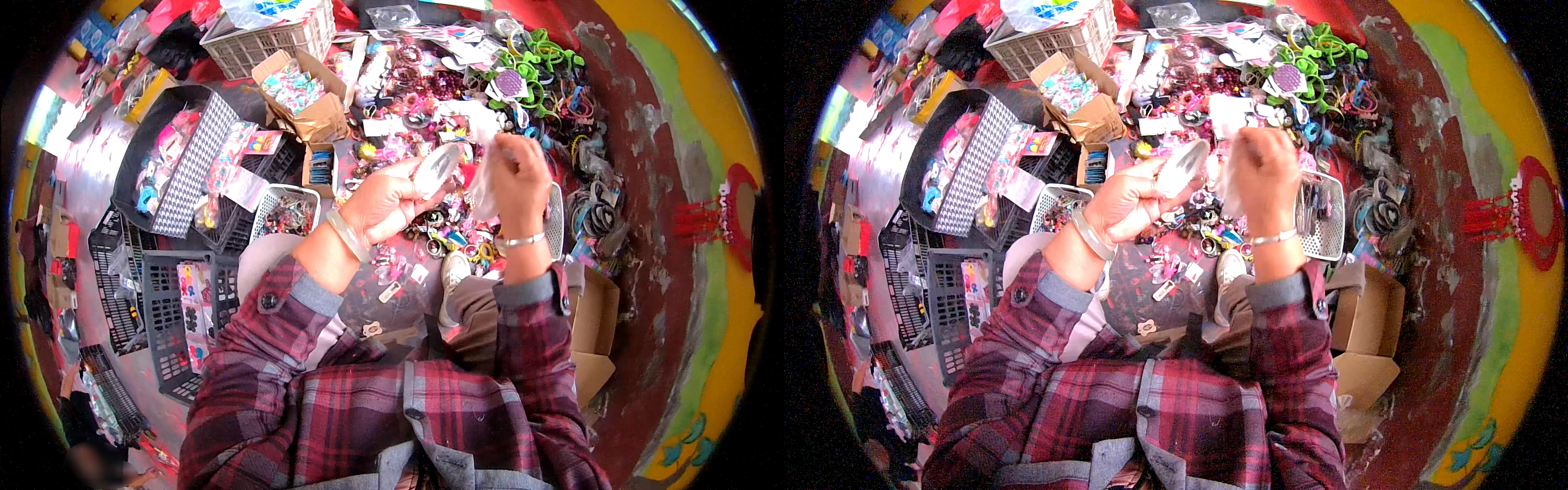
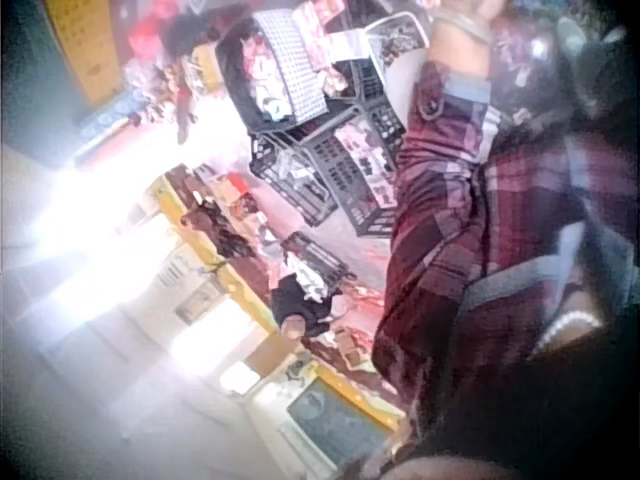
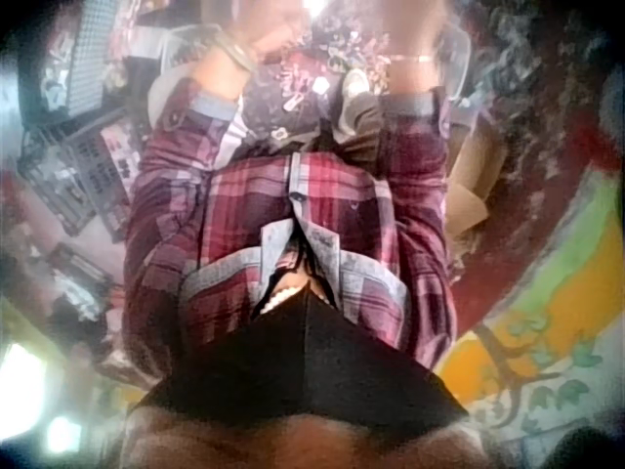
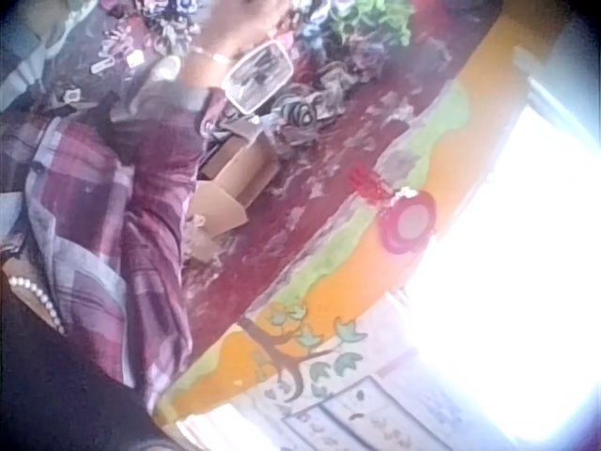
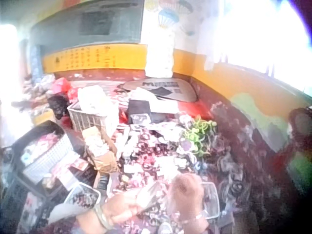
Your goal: The person sorts small hair accessories by hand, placing selected items into a plastic container.
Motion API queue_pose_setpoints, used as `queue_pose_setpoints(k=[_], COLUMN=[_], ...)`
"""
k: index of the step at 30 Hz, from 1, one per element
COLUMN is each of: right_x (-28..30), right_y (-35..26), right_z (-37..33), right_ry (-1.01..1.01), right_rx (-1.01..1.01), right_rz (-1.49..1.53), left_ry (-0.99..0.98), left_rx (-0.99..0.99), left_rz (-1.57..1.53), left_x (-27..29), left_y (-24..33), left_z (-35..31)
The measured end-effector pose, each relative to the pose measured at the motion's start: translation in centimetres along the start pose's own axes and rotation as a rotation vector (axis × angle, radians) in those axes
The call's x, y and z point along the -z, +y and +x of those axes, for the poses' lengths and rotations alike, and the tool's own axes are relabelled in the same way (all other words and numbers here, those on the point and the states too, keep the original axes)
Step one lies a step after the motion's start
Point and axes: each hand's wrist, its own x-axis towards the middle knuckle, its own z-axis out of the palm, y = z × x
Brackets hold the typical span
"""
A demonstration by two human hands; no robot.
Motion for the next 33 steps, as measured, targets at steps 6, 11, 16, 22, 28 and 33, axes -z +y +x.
queue_pose_setpoints(k=[6,11,16,22,28,33], right_x=[-2.1,-1.0,1.5,-1.1,-3.4,-2.4], right_y=[-3.4,3.5,3.3,-0.3,-3.1,-2.8], right_z=[-1.9,0.3,0.9,-0.6,-2.5,-2.3], right_ry=[-0.239,0.062,-0.001,-0.087,-0.369,-0.719], right_rx=[0.272,-0.056,-0.703,-0.113,0.134,-0.053], right_rz=[0.006,-0.079,0.842,0.262,0.068,0.363], left_ry=[0.049,-0.027,-0.023,0.046,0.136,0.230], left_rx=[0.001,0.089,-0.024,-0.068,-0.178,-0.148], left_rz=[0.130,0.089,-0.081,-0.196,-0.181,-0.111], left_x=[0.1,-1.1,0.4,-0.7,2.1,1.4], left_y=[0.0,0.1,0.3,0.4,-0.8,-0.6], left_z=[-0.2,-0.3,0.1,0.2,0.9,1.0])
